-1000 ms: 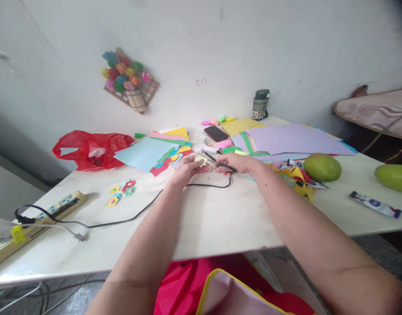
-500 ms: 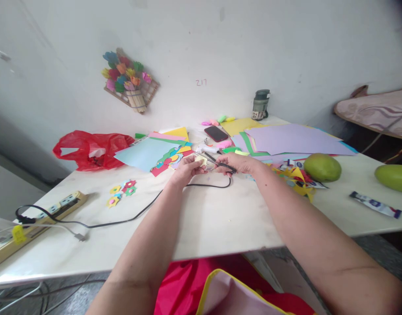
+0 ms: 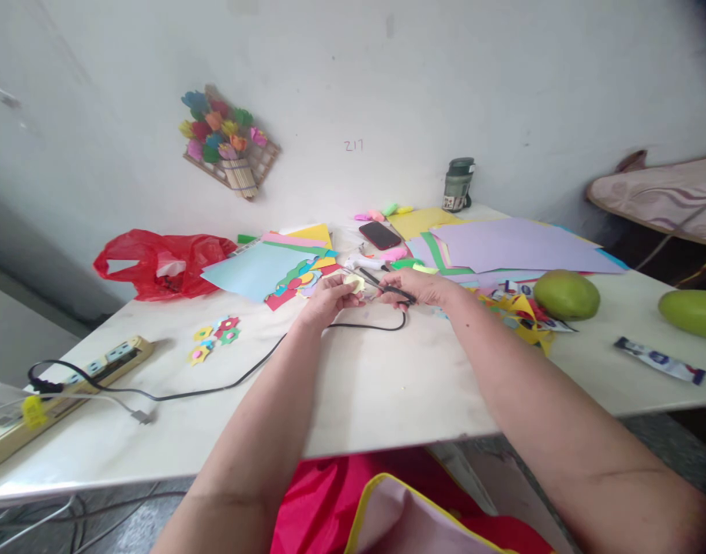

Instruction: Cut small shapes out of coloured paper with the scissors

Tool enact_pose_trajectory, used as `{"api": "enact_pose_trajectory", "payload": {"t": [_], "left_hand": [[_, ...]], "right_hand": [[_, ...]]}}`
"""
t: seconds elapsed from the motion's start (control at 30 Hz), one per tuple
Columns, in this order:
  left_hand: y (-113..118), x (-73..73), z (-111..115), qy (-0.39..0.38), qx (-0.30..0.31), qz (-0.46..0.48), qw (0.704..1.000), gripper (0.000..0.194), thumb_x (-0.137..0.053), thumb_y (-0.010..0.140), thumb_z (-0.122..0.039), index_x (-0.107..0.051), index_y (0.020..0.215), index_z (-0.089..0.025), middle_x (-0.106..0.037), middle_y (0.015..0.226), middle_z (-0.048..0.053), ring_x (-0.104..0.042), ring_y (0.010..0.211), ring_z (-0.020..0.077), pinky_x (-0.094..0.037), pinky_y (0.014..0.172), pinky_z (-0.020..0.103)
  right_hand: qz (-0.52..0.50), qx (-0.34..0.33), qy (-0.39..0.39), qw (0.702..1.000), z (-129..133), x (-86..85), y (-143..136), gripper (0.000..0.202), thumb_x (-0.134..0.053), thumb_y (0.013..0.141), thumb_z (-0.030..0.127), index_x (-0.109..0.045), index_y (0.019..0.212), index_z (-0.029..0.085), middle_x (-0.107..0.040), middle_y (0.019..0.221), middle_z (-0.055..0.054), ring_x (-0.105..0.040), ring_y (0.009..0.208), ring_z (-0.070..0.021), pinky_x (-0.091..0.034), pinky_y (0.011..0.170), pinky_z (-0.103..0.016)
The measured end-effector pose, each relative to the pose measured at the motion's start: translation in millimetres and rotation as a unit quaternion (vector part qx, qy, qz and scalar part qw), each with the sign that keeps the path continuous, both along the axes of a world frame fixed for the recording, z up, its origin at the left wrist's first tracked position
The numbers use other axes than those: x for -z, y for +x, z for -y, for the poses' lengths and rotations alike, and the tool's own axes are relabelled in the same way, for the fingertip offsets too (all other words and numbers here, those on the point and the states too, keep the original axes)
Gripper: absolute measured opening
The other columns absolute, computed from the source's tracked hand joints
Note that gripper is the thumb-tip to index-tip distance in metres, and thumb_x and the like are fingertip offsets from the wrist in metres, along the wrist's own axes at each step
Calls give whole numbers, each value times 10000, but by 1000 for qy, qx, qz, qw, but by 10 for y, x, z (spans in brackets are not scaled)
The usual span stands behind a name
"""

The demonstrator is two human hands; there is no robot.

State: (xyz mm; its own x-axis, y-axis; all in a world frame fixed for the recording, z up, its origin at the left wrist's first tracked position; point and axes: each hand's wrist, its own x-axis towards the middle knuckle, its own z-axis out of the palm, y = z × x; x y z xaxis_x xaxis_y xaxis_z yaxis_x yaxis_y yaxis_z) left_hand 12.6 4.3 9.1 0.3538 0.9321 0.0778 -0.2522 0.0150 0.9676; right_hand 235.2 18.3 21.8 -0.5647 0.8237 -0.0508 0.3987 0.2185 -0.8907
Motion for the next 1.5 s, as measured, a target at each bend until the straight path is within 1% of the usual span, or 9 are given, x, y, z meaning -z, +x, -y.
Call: {"api": "enact_pose_trajectory", "payload": {"t": [0.33, 0.57, 0.7, 0.87, 1.0, 1.17, 1.23, 1.37, 1.5], "left_hand": [[-2, 12, -8, -7, -6, -4, 1000, 315, -844, 640, -313, -600, 729, -134, -680, 673, 39, -613, 532, 115, -548, 631, 281], [8, -1, 8, -5, -7, 1, 1000, 325, -841, 637, -319, -600, 757, -137, -677, 683, 39, -621, 545, 122, -548, 619, 278], [9, -3, 7, 2, -16, 12, 1000, 339, -845, 630, -320, -591, 763, -138, -669, 699, 36, -645, 599, 136, -555, 634, 281], [5, 2, 4, 6, -11, 3, 1000, 360, -852, 628, -327, -566, 737, -139, -662, 695, 44, -646, 612, 140, -559, 644, 286], [3, -4, 6, 3, -6, -1, 1000, 369, -857, 624, -325, -553, 724, -141, -662, 699, 41, -646, 611, 137, -562, 635, 280], [5, -9, 8, 5, -2, 5, 1000, 381, -862, 615, -325, -545, 721, -140, -663, 699, 43, -651, 612, 141, -555, 616, 272], [6, -8, 9, 5, -4, 4, 1000, 376, -858, 623, -322, -546, 727, -140, -660, 704, 39, -651, 615, 139, -555, 623, 275], [2, 1, 7, 6, -10, 6, 1000, 373, -856, 625, -323, -544, 723, -145, -666, 702, 34, -653, 617, 137, -556, 629, 275], [-6, 8, 5, 9, -6, 0, 1000, 367, -847, 632, -344, -557, 736, -144, -689, 698, 41, -639, 568, 122, -555, 633, 277]], "right_hand": [[-13, 10, -12, 1000, -17, 20, -12, 287, -810, 677, 321, -659, 858, 158, -596, 621, 9, -513, 471, -86, -384, 409, -200], [-13, 11, -14, 1000, 18, -5, -16, 246, -764, 741, 343, -655, 856, 154, -578, 597, 7, -497, 463, -84, -384, 416, -205], [-5, 2, -8, 1000, -5, 16, -7, 268, -775, 725, 359, -663, 864, 160, -581, 594, 9, -501, 461, -86, -380, 412, -203], [2, -11, 1, 1000, -23, 30, 1, 290, -766, 723, 380, -662, 881, 161, -589, 605, 3, -512, 469, -92, -372, 408, -202], [-1, -12, -3, 1000, -22, 32, -1, 293, -757, 730, 392, -668, 881, 158, -583, 596, 3, -500, 461, -86, -364, 406, -199], [-5, -8, -3, 1000, -38, 49, 2, 301, -791, 687, 370, -675, 871, 162, -585, 607, 6, -496, 469, -84, -362, 410, -198], [-5, -4, -3, 1000, -39, 51, 2, 298, -787, 691, 371, -678, 875, 162, -584, 604, 7, -497, 471, -86, -362, 410, -199], [-10, 0, -11, 1000, -12, 27, -9, 281, -781, 699, 359, -676, 860, 154, -572, 577, 11, -482, 457, -82, -355, 409, -200], [-28, 8, -35, 999, 34, -18, -31, 245, -781, 695, 321, -668, 831, 150, -561, 559, 17, -480, 453, -81, -350, 407, -196]]}}
